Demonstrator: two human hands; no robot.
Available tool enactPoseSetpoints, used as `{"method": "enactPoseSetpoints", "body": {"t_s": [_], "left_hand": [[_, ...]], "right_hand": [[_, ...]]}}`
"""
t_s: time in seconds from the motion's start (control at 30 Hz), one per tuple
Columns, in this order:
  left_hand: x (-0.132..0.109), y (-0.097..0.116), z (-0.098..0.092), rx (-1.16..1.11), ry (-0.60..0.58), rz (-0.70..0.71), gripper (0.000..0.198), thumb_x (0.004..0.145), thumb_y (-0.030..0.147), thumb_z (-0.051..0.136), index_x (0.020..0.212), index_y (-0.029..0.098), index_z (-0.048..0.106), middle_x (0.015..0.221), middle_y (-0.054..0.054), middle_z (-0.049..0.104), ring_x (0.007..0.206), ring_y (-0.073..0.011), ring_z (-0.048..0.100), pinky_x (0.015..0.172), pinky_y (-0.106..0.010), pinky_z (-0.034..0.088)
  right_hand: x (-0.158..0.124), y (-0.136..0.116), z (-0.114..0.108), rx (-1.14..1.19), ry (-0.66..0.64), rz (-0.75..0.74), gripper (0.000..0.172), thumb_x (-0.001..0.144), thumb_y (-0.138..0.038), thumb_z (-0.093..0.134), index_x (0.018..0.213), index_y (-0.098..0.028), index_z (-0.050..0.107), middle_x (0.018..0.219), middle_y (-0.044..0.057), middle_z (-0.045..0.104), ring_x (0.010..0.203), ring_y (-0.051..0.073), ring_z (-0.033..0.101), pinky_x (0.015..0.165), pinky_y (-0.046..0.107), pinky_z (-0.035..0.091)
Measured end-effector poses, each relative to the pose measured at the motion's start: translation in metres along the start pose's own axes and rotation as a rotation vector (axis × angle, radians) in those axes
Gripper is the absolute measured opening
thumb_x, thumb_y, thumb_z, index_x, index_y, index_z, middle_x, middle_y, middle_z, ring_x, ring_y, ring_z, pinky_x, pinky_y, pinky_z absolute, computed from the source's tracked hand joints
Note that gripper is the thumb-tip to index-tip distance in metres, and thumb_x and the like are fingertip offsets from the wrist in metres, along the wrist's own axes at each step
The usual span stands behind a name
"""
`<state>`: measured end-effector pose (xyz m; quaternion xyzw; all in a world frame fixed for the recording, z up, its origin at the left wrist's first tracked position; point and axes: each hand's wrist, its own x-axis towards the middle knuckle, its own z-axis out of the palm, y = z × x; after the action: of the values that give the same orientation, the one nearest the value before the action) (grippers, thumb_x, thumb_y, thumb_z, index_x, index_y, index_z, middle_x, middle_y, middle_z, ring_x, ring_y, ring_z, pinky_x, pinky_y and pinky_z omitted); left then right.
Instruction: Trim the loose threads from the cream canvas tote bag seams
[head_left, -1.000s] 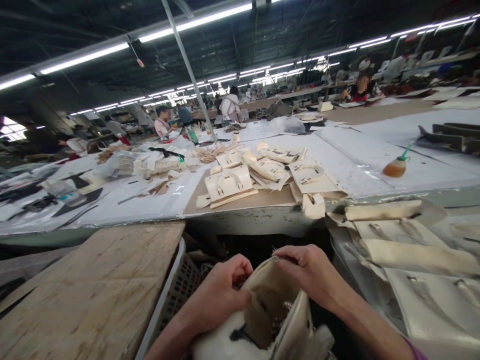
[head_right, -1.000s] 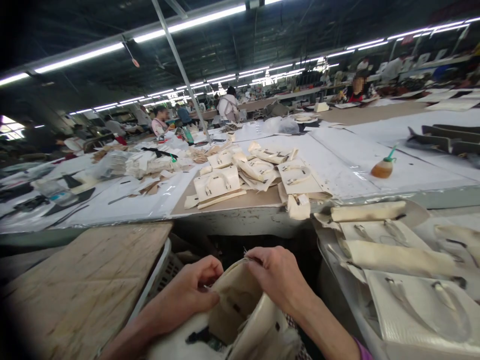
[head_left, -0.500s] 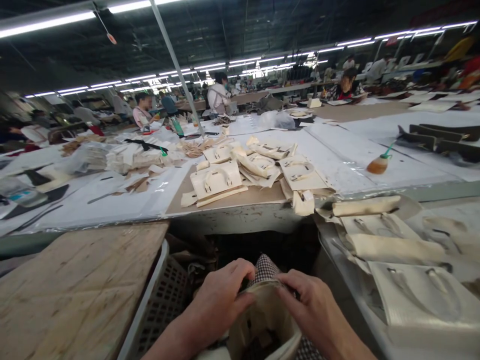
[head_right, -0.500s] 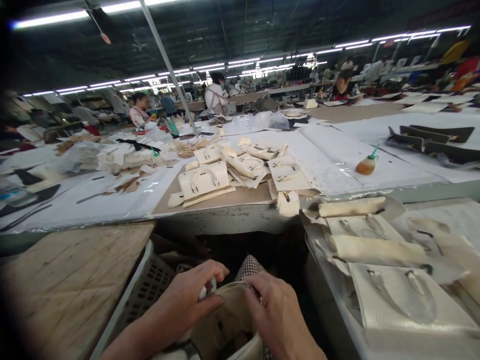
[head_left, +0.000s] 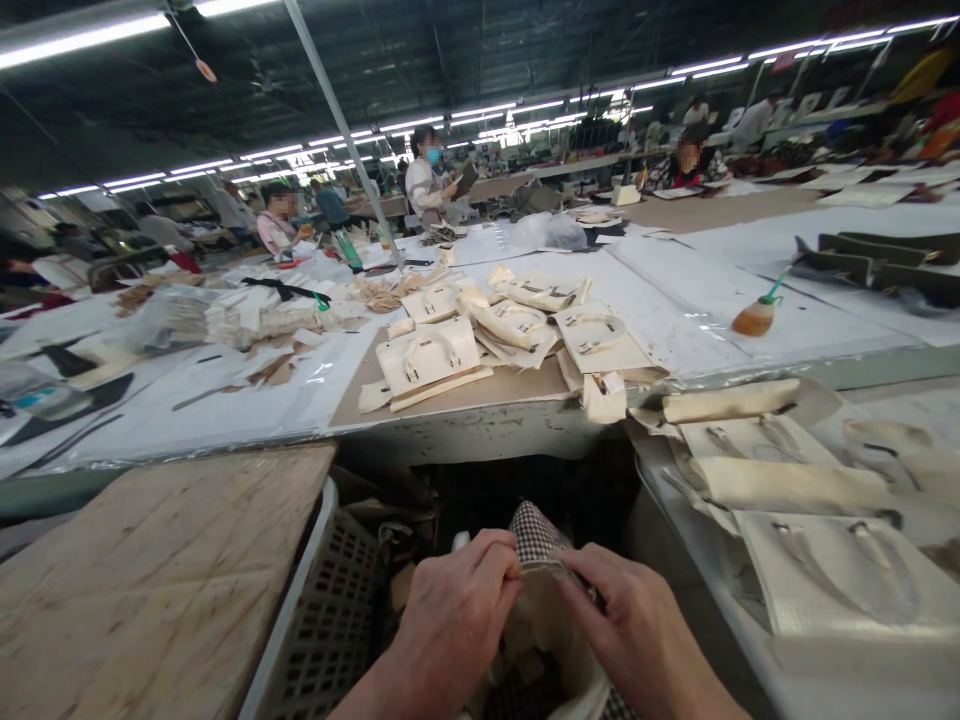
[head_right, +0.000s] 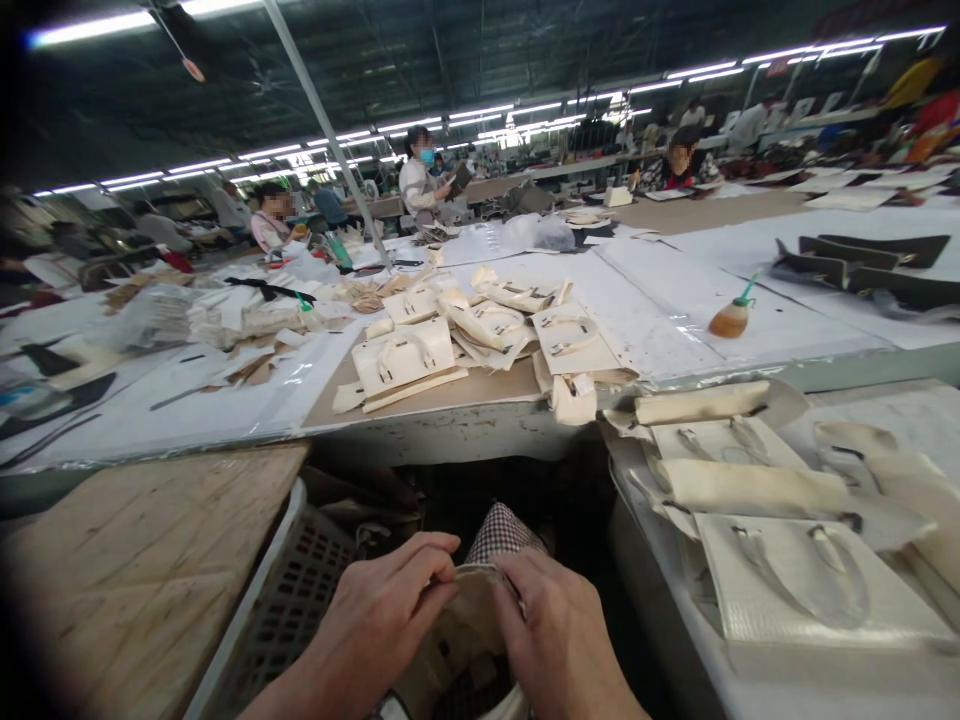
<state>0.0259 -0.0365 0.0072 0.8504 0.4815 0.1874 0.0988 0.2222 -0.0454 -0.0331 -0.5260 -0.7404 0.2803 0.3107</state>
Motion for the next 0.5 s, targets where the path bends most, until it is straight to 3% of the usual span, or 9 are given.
{"method": "enactPoseSetpoints", "body": {"t_s": [0.17, 0.37, 0.5], "left_hand": [[0.0006, 0.005, -0.0027, 0.087, -0.082, -0.065, 0.017, 0.086, 0.005, 0.053, 0.079, 0.02, 0.058, 0.097, 0.0, 0.071, 0.074, -0.0174, 0.07, 0.06, -0.026, 0.048], [0.0042, 0.0079, -0.0031, 0.038, -0.139, -0.155, 0.02, 0.078, 0.0, 0.055, 0.074, 0.02, 0.054, 0.089, 0.003, 0.069, 0.074, -0.0149, 0.068, 0.065, -0.025, 0.046], [0.0042, 0.0079, -0.0008, 0.031, -0.136, -0.112, 0.019, 0.075, 0.0, 0.052, 0.074, 0.02, 0.052, 0.088, 0.002, 0.068, 0.075, -0.0151, 0.067, 0.065, -0.025, 0.046]], "right_hand": [[-0.0011, -0.001, 0.0021, -0.017, 0.009, -0.038, 0.025, 0.092, -0.021, 0.045, 0.097, -0.024, 0.069, 0.081, 0.001, 0.071, 0.073, 0.019, 0.07, 0.063, 0.027, 0.049], [-0.0025, 0.0012, 0.0012, -0.037, -0.013, -0.027, 0.024, 0.092, -0.019, 0.047, 0.102, -0.025, 0.069, 0.086, 0.001, 0.072, 0.076, 0.019, 0.07, 0.065, 0.027, 0.05], [-0.0025, -0.0011, -0.0014, -0.014, -0.013, -0.001, 0.025, 0.091, -0.019, 0.047, 0.099, -0.024, 0.07, 0.085, 0.002, 0.072, 0.076, 0.02, 0.07, 0.066, 0.028, 0.05]]}}
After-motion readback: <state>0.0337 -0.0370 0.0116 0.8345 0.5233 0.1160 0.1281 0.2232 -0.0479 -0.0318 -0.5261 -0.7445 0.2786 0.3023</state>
